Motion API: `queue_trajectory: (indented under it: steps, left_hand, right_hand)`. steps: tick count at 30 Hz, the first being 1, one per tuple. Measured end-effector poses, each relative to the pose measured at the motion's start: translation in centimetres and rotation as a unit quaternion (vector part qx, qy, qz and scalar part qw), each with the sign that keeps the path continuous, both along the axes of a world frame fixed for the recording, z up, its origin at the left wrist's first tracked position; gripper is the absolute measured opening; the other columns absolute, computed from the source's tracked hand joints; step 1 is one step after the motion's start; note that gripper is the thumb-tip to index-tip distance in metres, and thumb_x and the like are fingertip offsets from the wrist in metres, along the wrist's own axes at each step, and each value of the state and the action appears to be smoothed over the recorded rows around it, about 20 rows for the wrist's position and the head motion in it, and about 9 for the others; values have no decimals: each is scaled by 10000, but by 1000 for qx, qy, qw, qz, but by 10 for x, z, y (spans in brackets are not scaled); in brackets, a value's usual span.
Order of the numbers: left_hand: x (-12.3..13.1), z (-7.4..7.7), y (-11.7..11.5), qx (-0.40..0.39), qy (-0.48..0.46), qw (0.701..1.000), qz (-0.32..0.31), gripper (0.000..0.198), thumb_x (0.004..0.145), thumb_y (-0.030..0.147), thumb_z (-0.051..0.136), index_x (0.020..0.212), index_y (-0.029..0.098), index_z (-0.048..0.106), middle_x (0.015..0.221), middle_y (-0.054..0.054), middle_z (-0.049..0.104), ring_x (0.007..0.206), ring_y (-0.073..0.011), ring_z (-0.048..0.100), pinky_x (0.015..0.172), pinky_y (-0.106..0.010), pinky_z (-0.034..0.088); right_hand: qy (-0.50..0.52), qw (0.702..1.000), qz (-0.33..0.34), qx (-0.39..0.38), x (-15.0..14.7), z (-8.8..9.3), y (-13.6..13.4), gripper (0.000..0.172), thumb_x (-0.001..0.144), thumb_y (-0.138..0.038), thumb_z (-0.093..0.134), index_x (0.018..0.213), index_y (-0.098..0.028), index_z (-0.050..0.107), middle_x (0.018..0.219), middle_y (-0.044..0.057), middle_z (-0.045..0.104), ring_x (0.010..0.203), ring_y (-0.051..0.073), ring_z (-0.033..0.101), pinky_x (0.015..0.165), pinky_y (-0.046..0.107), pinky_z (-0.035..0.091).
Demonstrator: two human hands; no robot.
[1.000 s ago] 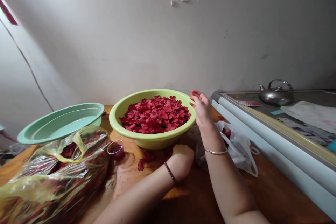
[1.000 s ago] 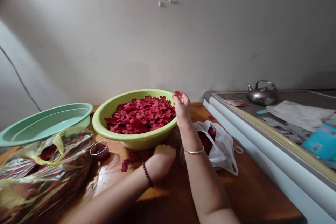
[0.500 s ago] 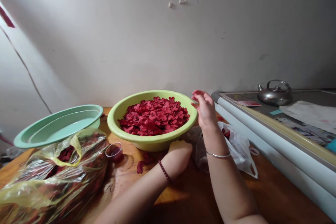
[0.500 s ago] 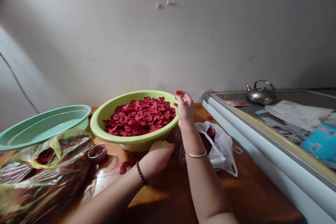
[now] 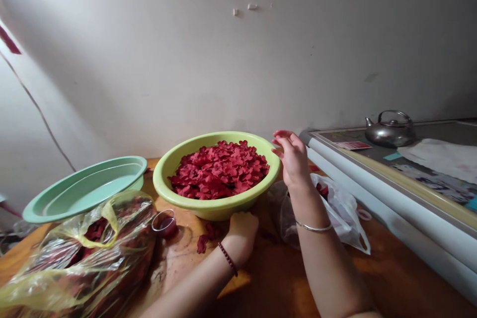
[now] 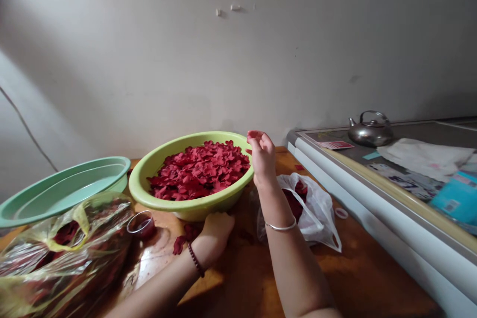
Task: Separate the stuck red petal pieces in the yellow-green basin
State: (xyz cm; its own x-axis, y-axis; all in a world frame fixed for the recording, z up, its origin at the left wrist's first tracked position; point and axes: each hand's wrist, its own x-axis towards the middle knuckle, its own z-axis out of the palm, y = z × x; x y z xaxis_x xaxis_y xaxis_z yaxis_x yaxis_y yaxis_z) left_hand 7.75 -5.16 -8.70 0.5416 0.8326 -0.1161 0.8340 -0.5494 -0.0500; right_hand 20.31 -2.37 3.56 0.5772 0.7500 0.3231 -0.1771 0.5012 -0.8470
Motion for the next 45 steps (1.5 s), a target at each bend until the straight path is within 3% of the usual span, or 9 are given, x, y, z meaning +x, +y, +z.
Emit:
queue_trajectory:
  steps: [7, 11, 13, 16, 18, 22, 29, 40, 45]
  left_hand:
    - [-3, 4, -25, 14, -11, 1000, 19, 244, 933, 69, 517, 1072, 124, 710, 903, -186, 731, 874, -257, 740, 696, -310, 584]
    - [-21, 42, -59, 66, -81, 990, -91, 137, 915, 102, 581, 969, 175, 684, 885, -99, 741, 797, -214, 722, 654, -261, 575]
    - [-37, 71, -65, 192, -210, 947, -146, 147, 932, 101, 551, 984, 194, 652, 928, -68, 745, 827, -187, 713, 688, -243, 566]
    - [-57, 106, -52, 375, -374, 841, -111, 180, 966, 141, 500, 821, 197, 591, 770, -23, 716, 681, -148, 675, 630, -226, 519]
    - [-63, 115, -34, 438, -406, 797, -90, 204, 959, 161, 523, 765, 202, 567, 696, 8, 692, 614, -131, 654, 589, -217, 489]
    - [-64, 108, -2, 460, -374, 795, -130, 219, 953, 139, 518, 749, 188, 582, 632, 9, 659, 565, -127, 621, 551, -218, 448]
    - [-76, 95, 20, 450, -356, 805, -151, 242, 937, 94, 534, 712, 183, 552, 635, 3, 635, 574, -130, 595, 567, -216, 424]
    - [-88, 101, 33, 409, -443, 792, -93, 281, 894, 243, 671, 670, 194, 509, 575, 42, 593, 492, -97, 537, 497, -198, 373]
    - [-93, 99, 39, 395, -458, 795, -46, 306, 871, 304, 713, 656, 191, 527, 582, 32, 604, 520, -110, 586, 518, -211, 418]
  right_hand:
    - [-1, 1000, 10, 6, 1, 5, -7, 231, 588, -373, 684, 760, -227, 633, 858, -17, 648, 796, 124, 597, 610, 198, 460]
    - [-20, 999, 24, 36, 3, 12, -22, 199, 646, -366, 685, 785, -234, 631, 915, -12, 659, 801, 123, 612, 620, 204, 480]
    - [-45, 997, 37, 54, 3, 14, -32, 185, 686, -367, 693, 811, -242, 640, 958, -6, 673, 820, 128, 629, 622, 205, 492]
    - [-110, 987, 114, 37, 1, 15, -40, 247, 758, -448, 702, 891, -241, 682, 967, 21, 702, 783, 139, 644, 580, 208, 504]
    - [-153, 969, 196, -1, -3, 12, -40, 356, 791, -549, 688, 915, -216, 709, 912, 47, 722, 736, 149, 652, 548, 217, 509]
    - [-176, 934, 309, -37, -16, 2, -28, 393, 725, -526, 792, 927, -194, 736, 827, 44, 740, 717, 157, 676, 568, 228, 536]
    - [-60, 935, 338, -91, -34, -9, -5, 212, 706, -171, 769, 912, -210, 737, 826, -2, 747, 668, 102, 679, 578, 188, 570]
    - [66, 948, 294, -105, -50, -29, 16, 118, 678, -172, 728, 773, -210, 669, 693, -34, 708, 619, 117, 655, 565, 222, 582]
    - [127, 952, 249, -124, -51, -39, 26, 56, 773, -259, 673, 786, -233, 625, 682, -33, 704, 634, 156, 668, 573, 293, 616]
